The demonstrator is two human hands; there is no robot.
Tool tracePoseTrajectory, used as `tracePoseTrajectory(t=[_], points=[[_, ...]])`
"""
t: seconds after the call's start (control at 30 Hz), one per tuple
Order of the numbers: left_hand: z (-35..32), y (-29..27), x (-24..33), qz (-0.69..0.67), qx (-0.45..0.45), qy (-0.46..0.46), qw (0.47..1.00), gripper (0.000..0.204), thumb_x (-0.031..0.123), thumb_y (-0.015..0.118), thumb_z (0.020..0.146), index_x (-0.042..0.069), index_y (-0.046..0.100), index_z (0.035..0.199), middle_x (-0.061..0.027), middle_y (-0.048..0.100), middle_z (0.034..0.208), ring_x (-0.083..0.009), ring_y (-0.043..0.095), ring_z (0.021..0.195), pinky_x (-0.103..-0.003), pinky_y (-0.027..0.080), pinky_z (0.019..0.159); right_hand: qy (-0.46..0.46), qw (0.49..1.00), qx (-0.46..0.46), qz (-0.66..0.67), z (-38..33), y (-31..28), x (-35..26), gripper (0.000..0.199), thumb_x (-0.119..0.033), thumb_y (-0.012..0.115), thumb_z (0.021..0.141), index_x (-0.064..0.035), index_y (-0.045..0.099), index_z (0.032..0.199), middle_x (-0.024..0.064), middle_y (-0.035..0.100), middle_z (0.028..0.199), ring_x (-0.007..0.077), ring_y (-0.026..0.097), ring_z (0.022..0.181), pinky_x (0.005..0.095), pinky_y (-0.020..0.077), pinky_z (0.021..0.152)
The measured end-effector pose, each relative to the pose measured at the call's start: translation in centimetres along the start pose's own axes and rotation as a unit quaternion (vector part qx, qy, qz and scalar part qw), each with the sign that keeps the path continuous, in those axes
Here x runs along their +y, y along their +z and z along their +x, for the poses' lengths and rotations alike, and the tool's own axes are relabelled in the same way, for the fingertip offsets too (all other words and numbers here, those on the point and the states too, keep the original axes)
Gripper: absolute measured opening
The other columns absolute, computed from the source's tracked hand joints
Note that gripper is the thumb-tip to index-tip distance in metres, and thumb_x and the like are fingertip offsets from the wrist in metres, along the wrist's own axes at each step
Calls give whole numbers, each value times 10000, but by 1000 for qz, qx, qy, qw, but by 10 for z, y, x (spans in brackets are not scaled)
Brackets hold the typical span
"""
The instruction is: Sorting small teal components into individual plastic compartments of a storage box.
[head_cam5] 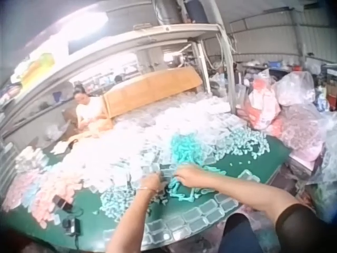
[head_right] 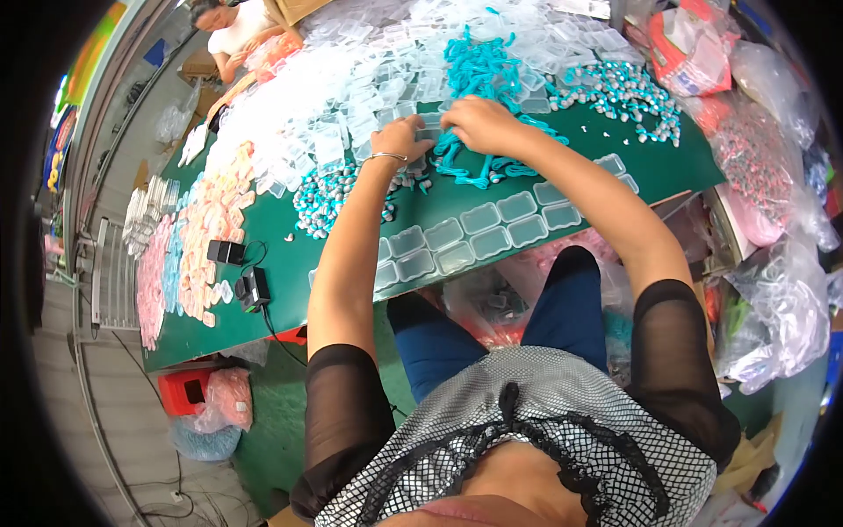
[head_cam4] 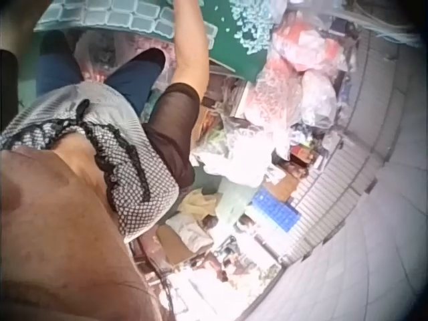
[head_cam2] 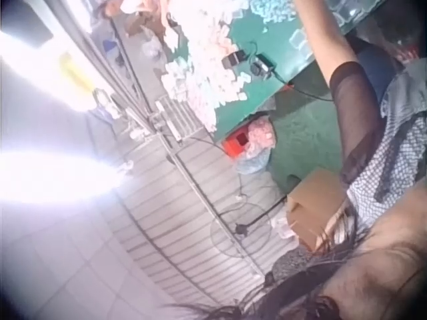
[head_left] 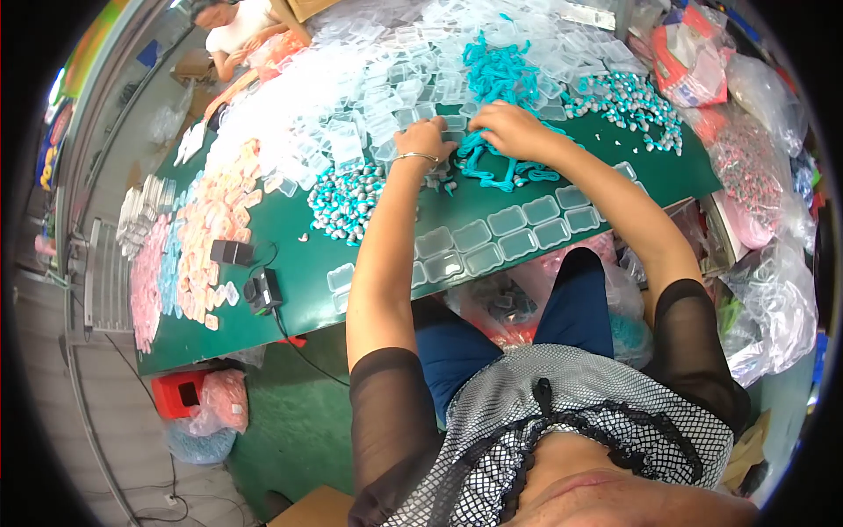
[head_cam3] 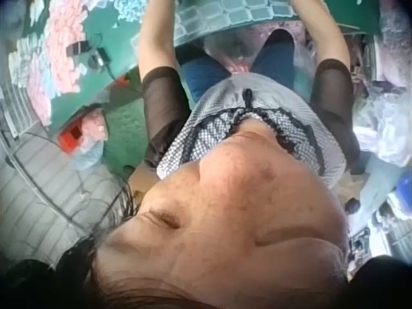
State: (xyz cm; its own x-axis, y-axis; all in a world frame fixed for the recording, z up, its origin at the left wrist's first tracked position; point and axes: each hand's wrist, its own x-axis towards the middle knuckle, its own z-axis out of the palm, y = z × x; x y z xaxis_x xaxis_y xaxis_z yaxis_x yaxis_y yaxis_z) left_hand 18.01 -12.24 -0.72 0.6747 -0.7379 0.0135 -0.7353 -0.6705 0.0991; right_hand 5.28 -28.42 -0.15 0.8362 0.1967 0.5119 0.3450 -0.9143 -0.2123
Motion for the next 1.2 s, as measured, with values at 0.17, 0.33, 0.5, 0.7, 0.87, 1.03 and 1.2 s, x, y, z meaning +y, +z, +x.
tracePoseTrajectory(t=[0.17, 0.33, 0.5, 0.7, 0.87, 1.03, 1.2], points=[[-13, -3, -35, -60, 115, 9, 991, 306, 304, 684, 740, 216, 635, 1029, -65, 643, 1031, -285, 608, 983, -476, 428, 849, 115, 975, -160, -106, 66, 35, -15, 372, -256, 695, 761, -93, 599, 1081, 120, 634, 1022, 320, 574, 999, 431, 478, 846], [-27, -22, -75, -14, 62, -47, 997, 309, 240, 632, 720, 173, 677, 1018, -77, 678, 1013, -291, 636, 956, -433, 489, 821, 203, 902, -334, -184, 100, 46, -17, 478, -357, 764, 690, -107, 650, 1082, 101, 632, 1131, 290, 585, 1070, 419, 507, 833], [-33, -29, -70, -42, -36, -87, 995, 499, 421, 713, 688, 219, 636, 1138, -63, 629, 1153, -253, 590, 1081, -455, 422, 915, 206, 893, -358, -176, 107, 38, -26, 545, -390, 815, 611, -108, 670, 1054, 92, 633, 1130, 272, 595, 1058, 404, 518, 820], [-22, -16, -71, -107, -29, -72, 991, 585, 442, 734, 645, 187, 625, 1160, -80, 621, 1173, -274, 577, 1100, -466, 413, 932, 242, 920, -265, -161, 93, 41, -19, 615, -371, 821, 601, -103, 621, 1117, 89, 639, 1053, 283, 603, 1015, 416, 497, 857], [-28, -17, -53, -140, -13, -57, 988, 535, 371, 731, 649, 136, 645, 1121, -124, 648, 1090, -282, 607, 1033, -400, 450, 901, 225, 967, -119, 3, 76, 26, -2, 382, -246, 772, 668, -67, 605, 961, 133, 619, 956, 279, 611, 904, 399, 489, 730], [-24, -14, -62, -138, 20, 7, 990, 332, 140, 629, 688, 82, 697, 1008, -178, 673, 981, -300, 648, 945, -349, 491, 853, 174, 976, -49, 121, 36, -16, -6, 268, -174, 724, 684, -51, 605, 891, 111, 622, 832, 259, 608, 791, 362, 472, 675], [-10, 2, -77, -33, 48, 96, 994, 310, 20, 563, 698, 112, 689, 966, -163, 668, 934, -340, 637, 895, -423, 506, 788, 47, 995, 84, 22, -57, -78, -24, 166, -102, 685, 711, -57, 609, 851, 77, 598, 868, 278, 600, 822, 381, 482, 690]])
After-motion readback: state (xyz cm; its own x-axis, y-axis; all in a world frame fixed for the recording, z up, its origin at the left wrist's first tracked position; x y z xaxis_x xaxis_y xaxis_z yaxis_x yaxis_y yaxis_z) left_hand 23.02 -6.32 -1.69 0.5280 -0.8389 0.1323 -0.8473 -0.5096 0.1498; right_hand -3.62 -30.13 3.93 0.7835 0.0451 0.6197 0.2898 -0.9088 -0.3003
